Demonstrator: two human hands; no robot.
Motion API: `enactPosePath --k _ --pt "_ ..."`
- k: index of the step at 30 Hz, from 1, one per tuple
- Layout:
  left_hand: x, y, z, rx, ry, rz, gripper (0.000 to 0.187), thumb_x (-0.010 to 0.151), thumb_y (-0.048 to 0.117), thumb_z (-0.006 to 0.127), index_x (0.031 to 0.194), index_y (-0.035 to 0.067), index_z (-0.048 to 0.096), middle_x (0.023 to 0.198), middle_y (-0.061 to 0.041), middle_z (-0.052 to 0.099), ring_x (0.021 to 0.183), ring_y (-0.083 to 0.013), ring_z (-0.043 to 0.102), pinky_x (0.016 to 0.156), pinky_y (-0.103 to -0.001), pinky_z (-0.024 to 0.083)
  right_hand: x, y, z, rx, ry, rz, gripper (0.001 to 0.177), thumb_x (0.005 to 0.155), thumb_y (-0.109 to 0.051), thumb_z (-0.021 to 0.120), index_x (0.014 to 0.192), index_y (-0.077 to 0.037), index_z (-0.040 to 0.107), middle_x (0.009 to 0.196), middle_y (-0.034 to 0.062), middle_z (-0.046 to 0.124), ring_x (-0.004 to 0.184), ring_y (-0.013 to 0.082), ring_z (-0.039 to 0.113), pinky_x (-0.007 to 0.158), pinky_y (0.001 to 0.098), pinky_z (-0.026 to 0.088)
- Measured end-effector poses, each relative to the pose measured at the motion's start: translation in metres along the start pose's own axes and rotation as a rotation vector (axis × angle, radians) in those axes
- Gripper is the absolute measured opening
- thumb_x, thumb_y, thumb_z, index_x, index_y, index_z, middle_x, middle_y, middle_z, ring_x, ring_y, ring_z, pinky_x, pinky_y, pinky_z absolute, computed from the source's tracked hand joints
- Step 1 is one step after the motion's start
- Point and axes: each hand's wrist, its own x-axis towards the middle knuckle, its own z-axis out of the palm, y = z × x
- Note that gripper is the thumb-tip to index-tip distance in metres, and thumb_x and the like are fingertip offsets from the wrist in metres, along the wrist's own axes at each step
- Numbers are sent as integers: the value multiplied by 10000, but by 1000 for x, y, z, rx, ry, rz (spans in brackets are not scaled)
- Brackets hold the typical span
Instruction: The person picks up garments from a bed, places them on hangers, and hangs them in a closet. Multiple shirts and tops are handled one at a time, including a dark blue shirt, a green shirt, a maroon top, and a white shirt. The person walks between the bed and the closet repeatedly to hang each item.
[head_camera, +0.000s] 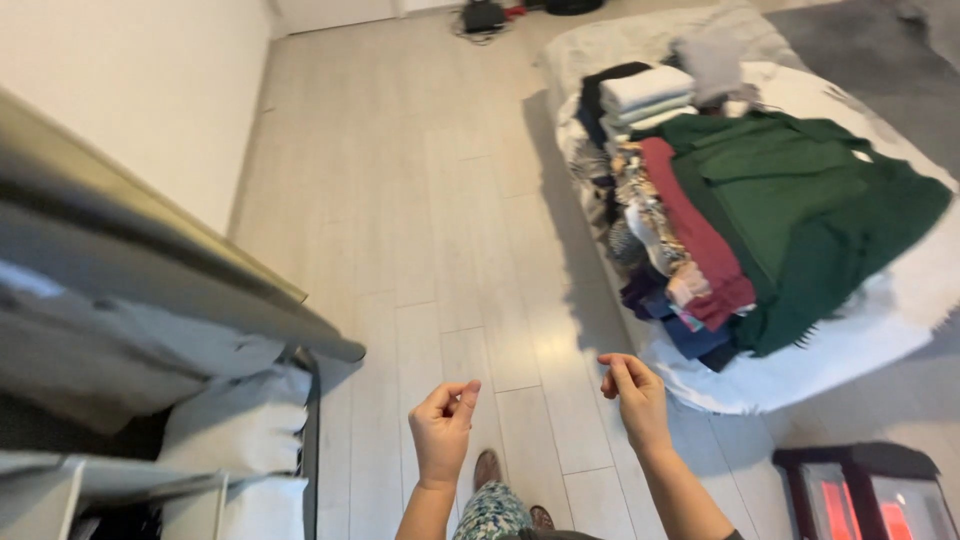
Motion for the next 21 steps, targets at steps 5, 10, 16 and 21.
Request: enactPosePath --k 5,10,16,21 --pt "39 -3 51 -5 -151 39 388 912 338 747 619 105 645 502 46 457 510 -75 413 519 -267 387 21 18 -33 8 141 22 272 1044 -199 567 976 -11 752 615 59 565 601 144 503 626 280 436" --pt "97 4 98 -68 -330 20 476 982 371 610 604 88 666 463 7 565 444 -109 577 501 -267 455 63 11 -47 -32 248 39 238 1035 -162 579 1002 -16 764 643 68 581 621 146 514 613 271 437" --pt "189 11 138 -43 -445 -34 511 1006 432 506 665 102 697 451 2 541 450 -118 574 546 -284 464 135 -14 -31 -39 353 68 215 1040 -153 589 1008 -9 746 657 64 572 620 135 491 606 270 429" --pt "257 16 169 -35 -577 -99 539 1018 449 435 721 96 714 517 2 551 540 -124 558 589 -274 440 190 -23 -13 -72 429 -6 180 1016 -128 609 1011 -18 751 660 69 601 607 136 523 611 278 456"
